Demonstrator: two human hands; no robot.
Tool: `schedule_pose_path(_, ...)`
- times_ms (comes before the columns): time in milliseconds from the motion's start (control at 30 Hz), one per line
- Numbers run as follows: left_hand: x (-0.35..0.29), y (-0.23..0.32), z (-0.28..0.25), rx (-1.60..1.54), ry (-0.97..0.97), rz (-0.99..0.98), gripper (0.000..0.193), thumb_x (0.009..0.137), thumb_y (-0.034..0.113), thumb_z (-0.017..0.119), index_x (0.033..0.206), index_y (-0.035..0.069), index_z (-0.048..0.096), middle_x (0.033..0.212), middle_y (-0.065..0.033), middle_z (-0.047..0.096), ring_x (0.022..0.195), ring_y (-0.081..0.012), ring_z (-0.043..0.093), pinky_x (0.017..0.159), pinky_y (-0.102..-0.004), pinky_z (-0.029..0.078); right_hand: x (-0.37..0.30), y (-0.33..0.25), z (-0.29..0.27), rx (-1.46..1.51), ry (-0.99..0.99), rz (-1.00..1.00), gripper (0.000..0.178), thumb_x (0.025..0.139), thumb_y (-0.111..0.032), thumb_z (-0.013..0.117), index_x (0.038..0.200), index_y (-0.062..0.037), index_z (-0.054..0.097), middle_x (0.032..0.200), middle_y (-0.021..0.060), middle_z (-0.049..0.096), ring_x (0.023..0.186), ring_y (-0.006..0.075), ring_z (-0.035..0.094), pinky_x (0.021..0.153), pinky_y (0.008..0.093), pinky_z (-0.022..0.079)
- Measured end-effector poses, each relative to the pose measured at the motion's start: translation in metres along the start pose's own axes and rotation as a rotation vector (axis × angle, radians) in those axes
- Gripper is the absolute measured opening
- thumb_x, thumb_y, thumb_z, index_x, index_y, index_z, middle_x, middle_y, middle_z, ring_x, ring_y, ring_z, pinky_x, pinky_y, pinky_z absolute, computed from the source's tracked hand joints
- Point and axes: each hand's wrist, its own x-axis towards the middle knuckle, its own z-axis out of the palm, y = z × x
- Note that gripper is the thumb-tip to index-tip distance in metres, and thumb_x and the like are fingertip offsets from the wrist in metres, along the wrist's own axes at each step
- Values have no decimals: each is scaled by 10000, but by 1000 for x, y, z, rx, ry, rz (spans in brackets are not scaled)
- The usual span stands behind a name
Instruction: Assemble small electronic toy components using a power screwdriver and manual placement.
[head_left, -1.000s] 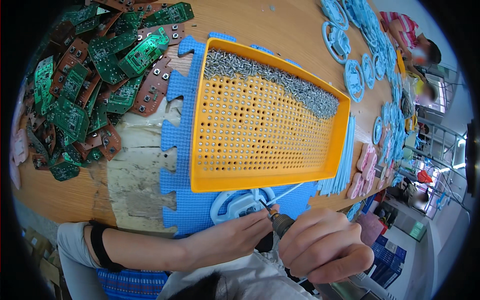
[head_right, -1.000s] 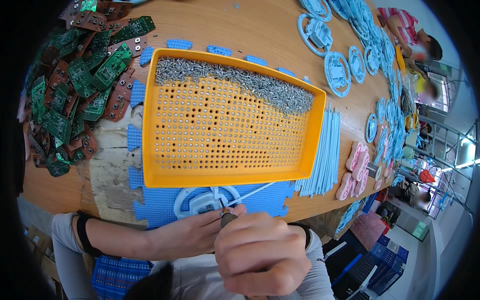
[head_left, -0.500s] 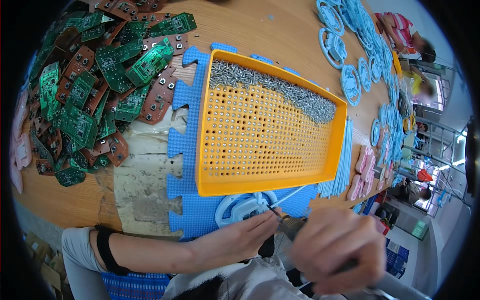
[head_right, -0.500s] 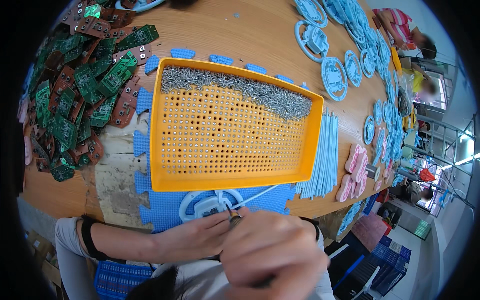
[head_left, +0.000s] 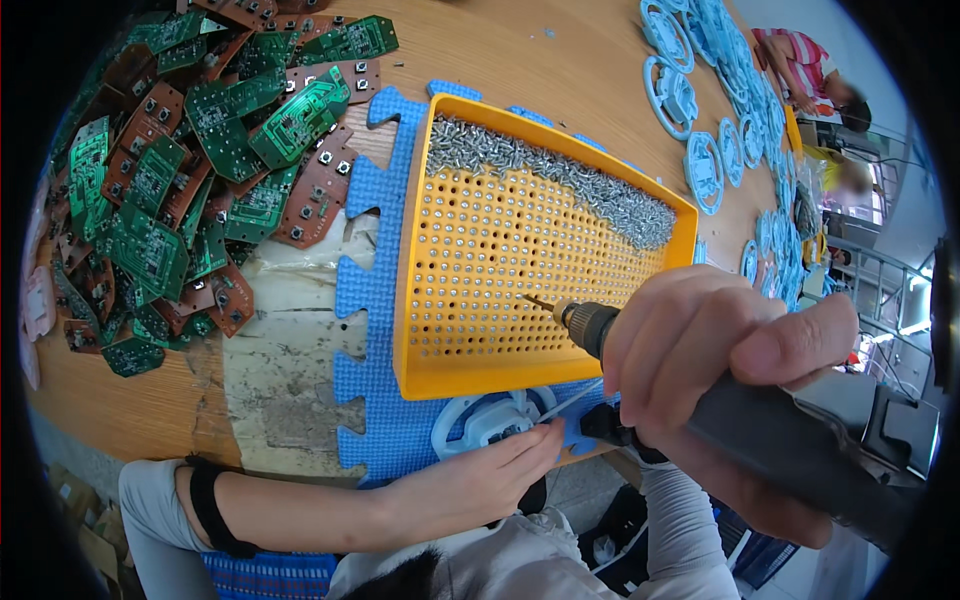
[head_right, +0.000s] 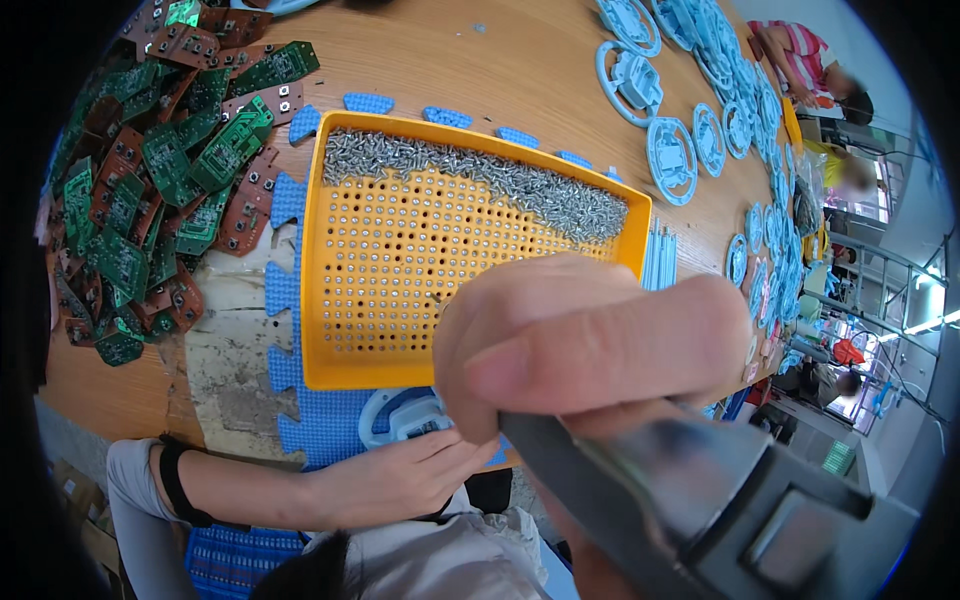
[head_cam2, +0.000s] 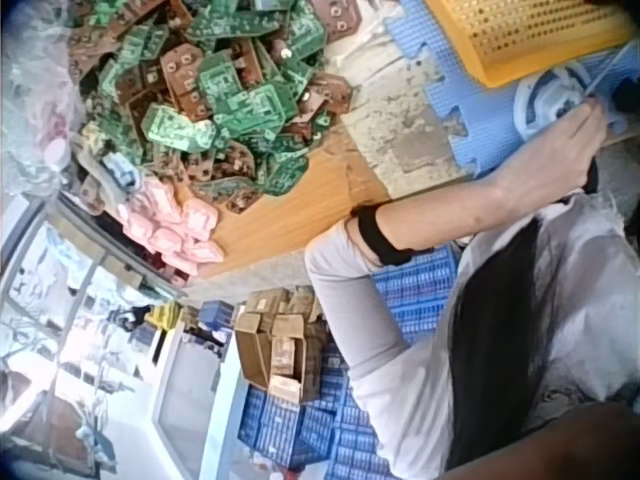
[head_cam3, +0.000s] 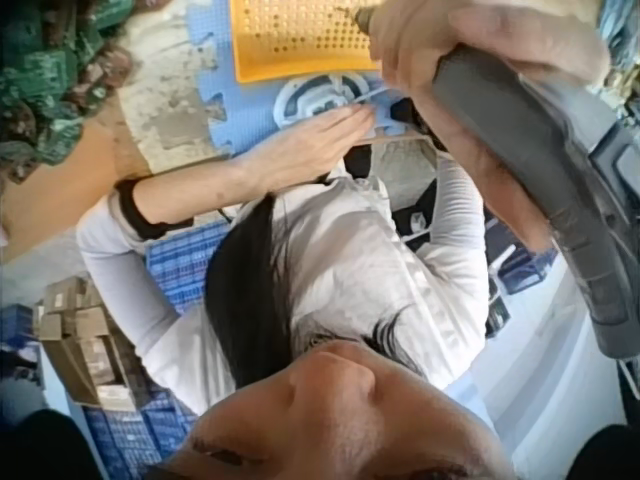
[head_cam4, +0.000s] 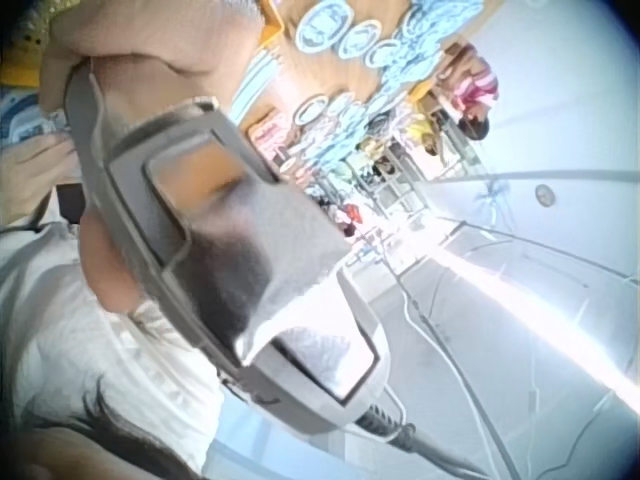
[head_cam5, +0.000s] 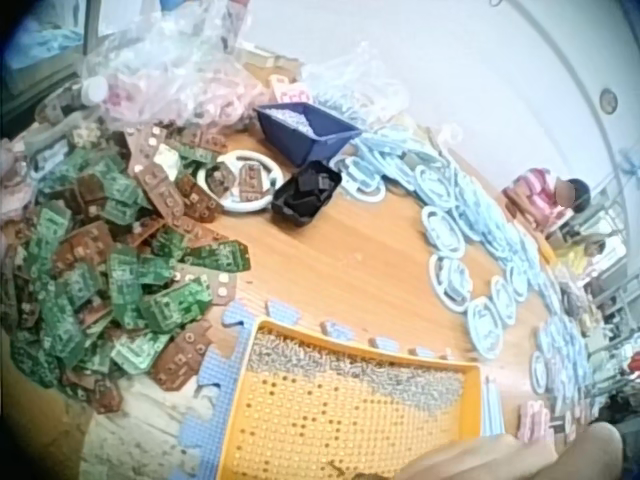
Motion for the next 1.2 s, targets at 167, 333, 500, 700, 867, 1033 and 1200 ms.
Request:
schedule_pose_path(167, -1, 1, 1, 12, -2, -24, 504, 844, 191, 481, 1256, -90, 558, 1315, -149, 551, 1285, -250, 454, 1123, -333, 286, 0, 9, 0, 1, 17, -34, 187, 902, -100, 595, 969, -13, 444, 534, 120, 516, 411, 215, 503, 389, 316, 423)
schedule_pose_path(333, 2, 0, -1, -4, 5, 10, 515, 844, 191, 480, 1268, -94, 546, 1324, -148, 547, 1292, -251, 448, 1126, -337, 283, 0, 0, 0, -52, 4, -20, 180, 898, -81, 599, 969, -4, 453, 549, 131, 526, 415, 216, 503, 392, 313, 421)
schedule_pose_path(500, -1, 1, 1, 37, -11, -4, 513, 847, 188, 477, 1270, -96, 544, 1332, -149, 544, 1297, -254, 445, 1128, -338, 282, -2, 2, 1, 50, 27, 47, 169, 889, -51, 603, 966, 13, 467, 568, 166, 538, 434, 223, 510, 393, 319, 405)
schedule_pose_path(700, -2, 2, -2, 40, -20, -6, 518, 845, 199, 482, 1274, -85, 547, 1334, -150, 542, 1296, -263, 445, 1130, -349, 286, -1, 0, -6, 20, -55, -16, 317, 848, -234, 638, 979, -1, 468, 599, 134, 556, 460, 209, 535, 409, 314, 431)
schedule_pose_path(867, 7, 1, -6, 44, -7, 37, 517, 843, 207, 485, 1268, -80, 557, 1330, -154, 545, 1297, -270, 442, 1131, -359, 284, 2, -24, -18, -57, -185, -160, 633, 786, -578, 707, 1009, -42, 454, 628, 44, 567, 484, 170, 574, 428, 292, 485)
schedule_pose_path(1033, -2, 0, -8, 86, -178, 90, 511, 853, 226, 482, 1270, -59, 561, 1367, -156, 514, 1335, -296, 402, 1178, -416, 208, -9, -45, 17, 145, -297, -9, 430, 906, -471, 595, 999, -76, 454, 578, 55, 536, 474, 190, 569, 438, 276, 521)
schedule_pose_path(1200, -7, 0, -4, 100, -5, 31, 447, 876, 212, 470, 1236, -19, 600, 1294, -121, 555, 1268, -250, 445, 1137, -395, 251, -30, -14, 19, 244, -327, -124, 317, 880, -190, 666, 914, -2, 413, 594, 146, 604, 450, 238, 599, 407, 346, 514)
